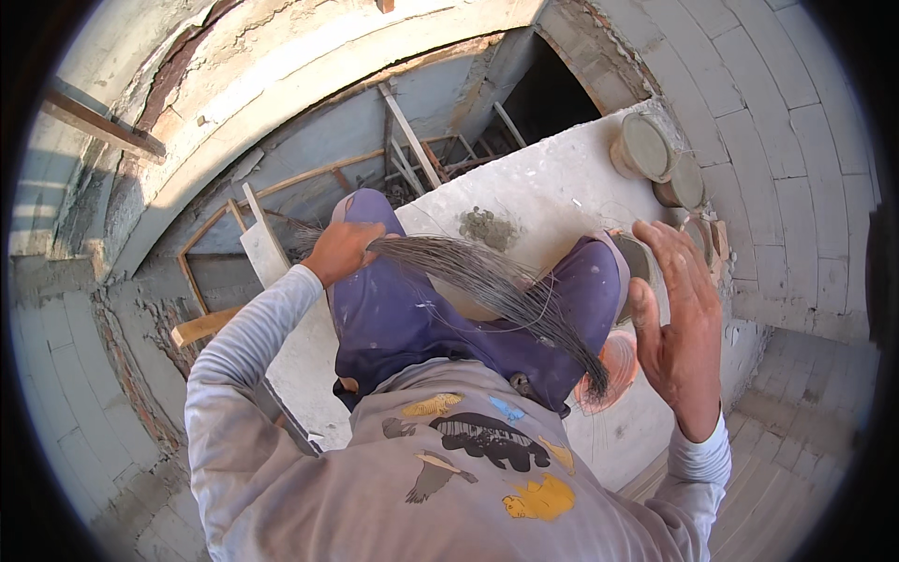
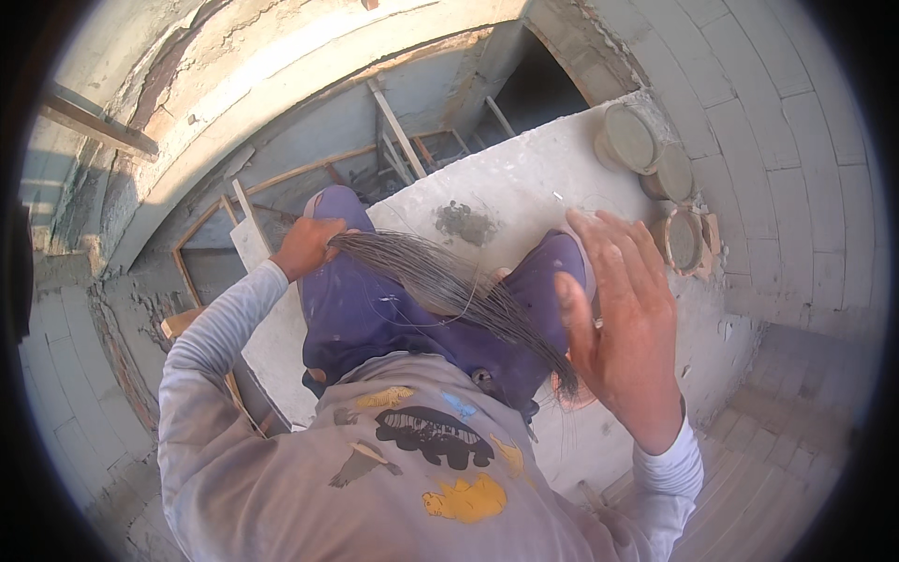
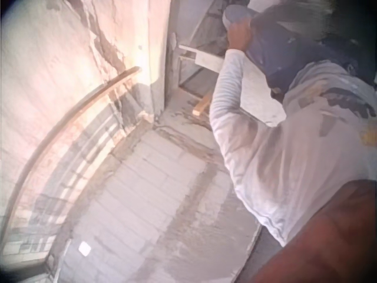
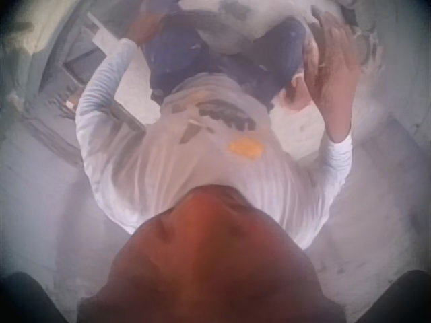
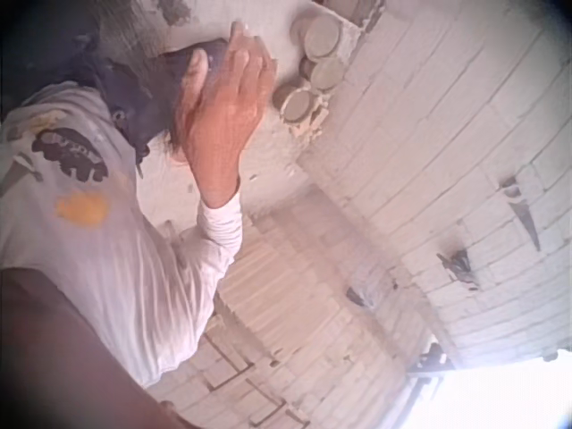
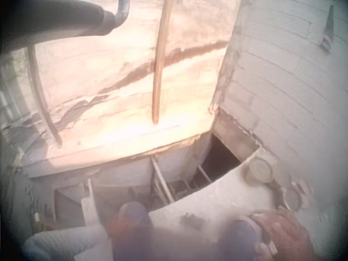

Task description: The person picks up a coil of wire, straightens it, and uses pliers to cut a small binding wire. They then wrap and twist the binding wire around the bundle to secure it.

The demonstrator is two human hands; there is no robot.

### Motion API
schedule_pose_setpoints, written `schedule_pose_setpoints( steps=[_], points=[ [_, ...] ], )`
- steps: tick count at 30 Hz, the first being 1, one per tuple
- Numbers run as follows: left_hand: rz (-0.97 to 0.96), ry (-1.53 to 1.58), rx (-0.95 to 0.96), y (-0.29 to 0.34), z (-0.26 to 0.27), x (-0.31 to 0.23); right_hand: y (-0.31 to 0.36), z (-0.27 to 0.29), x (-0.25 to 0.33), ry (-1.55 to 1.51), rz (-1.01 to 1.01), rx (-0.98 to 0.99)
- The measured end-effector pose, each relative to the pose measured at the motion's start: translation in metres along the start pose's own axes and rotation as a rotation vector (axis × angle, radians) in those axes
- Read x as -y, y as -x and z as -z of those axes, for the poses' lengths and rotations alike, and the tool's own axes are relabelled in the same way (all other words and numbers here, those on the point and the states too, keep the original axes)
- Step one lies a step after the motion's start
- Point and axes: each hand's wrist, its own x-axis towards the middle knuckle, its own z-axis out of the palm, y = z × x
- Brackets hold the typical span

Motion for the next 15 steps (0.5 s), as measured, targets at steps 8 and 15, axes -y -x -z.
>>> schedule_pose_setpoints(
  steps=[8,15],
  points=[
    [-0.125,-0.143,-0.108,-0.002,0.038,0.012,-0.06,-0.179,0.066,-0.227,0.075,0.636],
    [-0.35,-0.399,0.009,-0.031,0.092,0.007,-0.007,-0.242,0.083,-0.349,0.044,0.602]
  ],
)
